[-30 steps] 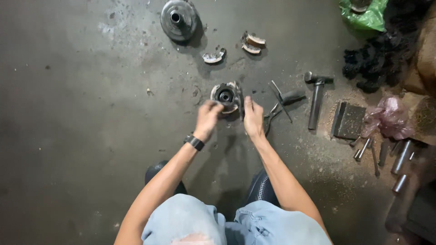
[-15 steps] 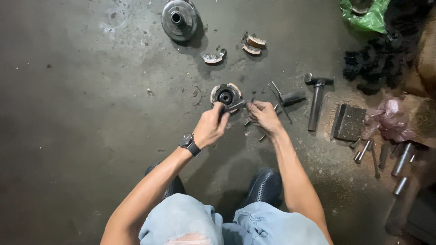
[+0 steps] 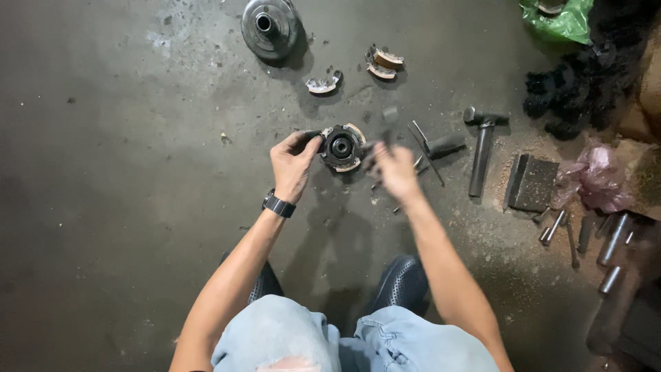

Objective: Disassembling and inspecting a centrifugal clutch assembly on a workshop floor.

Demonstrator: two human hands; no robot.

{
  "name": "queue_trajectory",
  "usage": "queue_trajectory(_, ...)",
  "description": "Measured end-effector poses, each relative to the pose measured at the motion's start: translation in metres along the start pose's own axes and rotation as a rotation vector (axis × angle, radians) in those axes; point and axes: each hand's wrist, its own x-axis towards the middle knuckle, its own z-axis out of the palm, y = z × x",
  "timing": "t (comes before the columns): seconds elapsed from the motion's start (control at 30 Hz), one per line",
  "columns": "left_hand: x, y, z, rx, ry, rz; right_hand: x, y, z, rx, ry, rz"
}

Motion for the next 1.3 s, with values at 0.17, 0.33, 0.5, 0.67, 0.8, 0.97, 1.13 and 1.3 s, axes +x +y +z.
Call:
queue_trajectory(0.17, -0.002, -0.011, -0.003, 0.117, 0.036, -0.042, 0.006, 0.056, 0.026, -0.492, -0.071, -0.225)
queue_trajectory(0.33, -0.005, -0.02, -0.002, 0.142, 0.0, 0.034, -0.007, 0.034, 0.044, -0.659, -0.115, -0.156)
queue_trajectory(0.5, -0.01, -0.01, 0.001, 0.378, -0.029, 0.319, -0.014, 0.021, 0.053, -0.71, -0.093, -0.208)
queue_trajectory(0.67, -0.01, -0.01, 0.006, 0.46, -0.047, 0.439, -0.022, 0.009, 0.062, -0.759, -0.032, -0.171)
queue_trajectory(0.8, -0.012, -0.01, 0.009, 0.458, -0.059, 0.446, -0.021, 0.016, 0.062, -0.733, 0.055, -0.325)
queue_trajectory(0.97, -0.015, -0.008, 0.01, 0.484, -0.08, 0.466, -0.021, 0.023, 0.061, -0.722, 0.049, -0.287)
queue_trajectory(1.13, -0.017, -0.013, 0.01, 0.525, -0.063, 0.533, -0.013, 0.057, 0.055, -0.714, 0.09, -0.336)
queue_trajectory(1.3, -0.017, -0.035, -0.032, 0.941, -0.206, 0.492, -0.008, 0.074, 0.033, -0.582, 0.086, -0.152)
